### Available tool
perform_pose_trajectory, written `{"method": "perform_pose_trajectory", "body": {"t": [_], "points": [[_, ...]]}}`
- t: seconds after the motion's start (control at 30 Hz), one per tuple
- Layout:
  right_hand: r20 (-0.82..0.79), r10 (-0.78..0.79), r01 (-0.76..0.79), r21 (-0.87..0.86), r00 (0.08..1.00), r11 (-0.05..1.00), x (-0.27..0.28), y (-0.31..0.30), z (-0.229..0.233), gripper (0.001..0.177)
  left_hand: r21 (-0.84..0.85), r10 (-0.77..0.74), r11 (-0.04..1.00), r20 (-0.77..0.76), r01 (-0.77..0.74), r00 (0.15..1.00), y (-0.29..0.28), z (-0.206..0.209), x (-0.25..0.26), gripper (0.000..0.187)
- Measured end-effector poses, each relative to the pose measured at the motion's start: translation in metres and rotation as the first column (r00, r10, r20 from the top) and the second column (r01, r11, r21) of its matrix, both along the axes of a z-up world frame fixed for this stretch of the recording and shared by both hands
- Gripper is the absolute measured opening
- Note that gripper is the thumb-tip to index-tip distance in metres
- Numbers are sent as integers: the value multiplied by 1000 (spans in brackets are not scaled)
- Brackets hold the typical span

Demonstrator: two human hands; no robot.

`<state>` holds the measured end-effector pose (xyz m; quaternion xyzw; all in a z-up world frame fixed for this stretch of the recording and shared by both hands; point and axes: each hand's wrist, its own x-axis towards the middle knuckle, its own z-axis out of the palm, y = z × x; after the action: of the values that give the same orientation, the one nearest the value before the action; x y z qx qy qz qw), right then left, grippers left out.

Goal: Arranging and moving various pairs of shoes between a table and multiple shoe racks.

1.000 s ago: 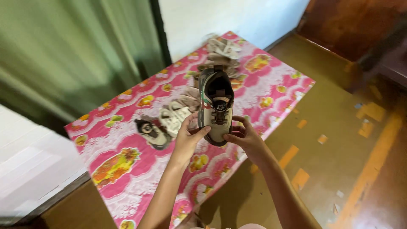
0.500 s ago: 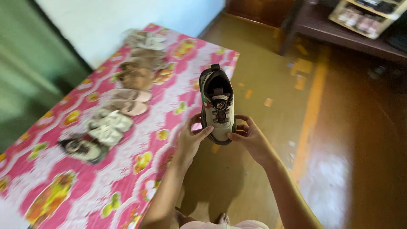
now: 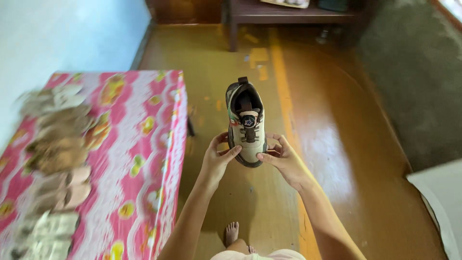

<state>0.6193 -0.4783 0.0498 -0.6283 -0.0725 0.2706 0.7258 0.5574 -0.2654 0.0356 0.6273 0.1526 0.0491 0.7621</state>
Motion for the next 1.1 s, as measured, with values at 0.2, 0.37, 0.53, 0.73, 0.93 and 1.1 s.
{"method": "perform_pose_trajectory", "body": {"t": [0.2, 0.37, 0.53, 0.73, 0.93, 1.1], "points": [[-39, -200, 200, -6, 979, 980, 33, -16, 15, 74, 36, -152, 988, 9, 152, 988, -15, -7, 81, 65], [-26, -349, 346, -85, 937, 934, 55, -37, 20, 76, 39, -331, 943, 74, 329, 941, -35, -7, 134, 60], [-55, -438, 434, -73, 897, 898, 83, -73, 21, 76, 15, -411, 911, 82, 411, 908, -73, -7, 185, 61], [-20, -494, 494, -13, 869, 869, 138, -132, 10, 77, -76, -483, 870, 68, 488, 873, -136, -34, 259, 58], [-20, -507, 507, 4, 862, 862, 210, -206, 9, 75, -94, -475, 867, 138, 489, 869, -213, -35, 333, 55], [0, -495, 495, -22, 869, 869, 277, -266, 14, 71, -98, -469, 872, 112, 479, 876, -272, -35, 397, 56]]}}
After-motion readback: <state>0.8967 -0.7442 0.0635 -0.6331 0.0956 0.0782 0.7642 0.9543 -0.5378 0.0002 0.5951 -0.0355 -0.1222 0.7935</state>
